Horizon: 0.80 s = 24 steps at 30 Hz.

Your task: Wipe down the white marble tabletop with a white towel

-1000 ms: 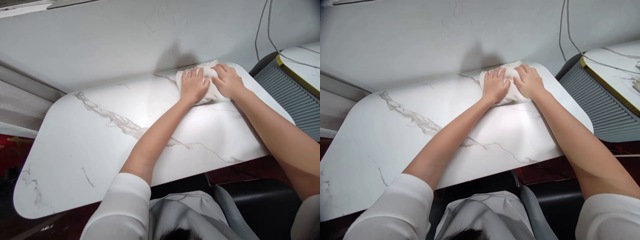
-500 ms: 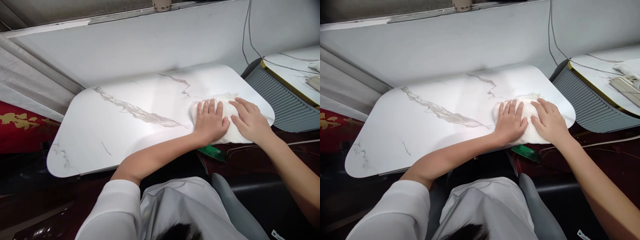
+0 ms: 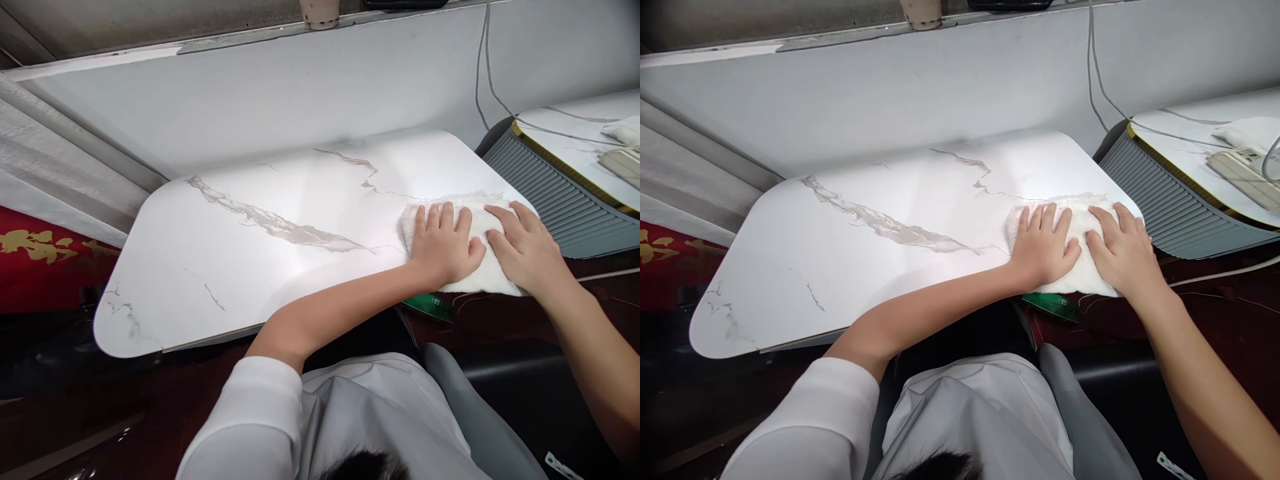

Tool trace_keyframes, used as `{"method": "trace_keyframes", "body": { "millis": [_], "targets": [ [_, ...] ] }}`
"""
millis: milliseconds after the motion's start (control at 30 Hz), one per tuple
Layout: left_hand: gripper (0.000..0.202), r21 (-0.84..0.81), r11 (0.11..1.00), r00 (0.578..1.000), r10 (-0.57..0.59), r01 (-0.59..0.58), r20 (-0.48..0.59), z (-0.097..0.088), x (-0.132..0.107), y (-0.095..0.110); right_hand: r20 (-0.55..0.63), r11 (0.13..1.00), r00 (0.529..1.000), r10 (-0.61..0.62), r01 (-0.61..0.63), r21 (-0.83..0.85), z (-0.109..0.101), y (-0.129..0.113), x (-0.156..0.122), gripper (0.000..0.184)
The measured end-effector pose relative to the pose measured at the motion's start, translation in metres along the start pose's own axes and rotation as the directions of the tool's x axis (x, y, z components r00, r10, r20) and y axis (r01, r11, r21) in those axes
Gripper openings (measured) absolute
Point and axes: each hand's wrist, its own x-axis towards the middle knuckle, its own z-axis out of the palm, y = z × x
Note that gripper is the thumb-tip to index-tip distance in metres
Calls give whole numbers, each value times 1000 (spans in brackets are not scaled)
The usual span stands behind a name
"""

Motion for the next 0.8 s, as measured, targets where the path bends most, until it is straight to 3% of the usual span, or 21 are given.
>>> {"method": "trace_keyframes", "body": {
  "millis": [167, 433, 800],
  "targets": [
    [46, -19, 1000, 1000, -12, 12, 5, 11, 35, -2, 122, 993, 987, 107, -101, -53, -7, 1, 37, 58],
    [44, -39, 995, 996, -86, 88, 35, 28, 102, -17, 149, 998, 988, 48, -43, -34, 1, 11, 115, 51],
    [48, -108, 978, 980, -168, 179, 104, 55, 196, -70, 90, 999, 996, -25, 29, -40, 31, -3, 219, 55]
  ]
}}
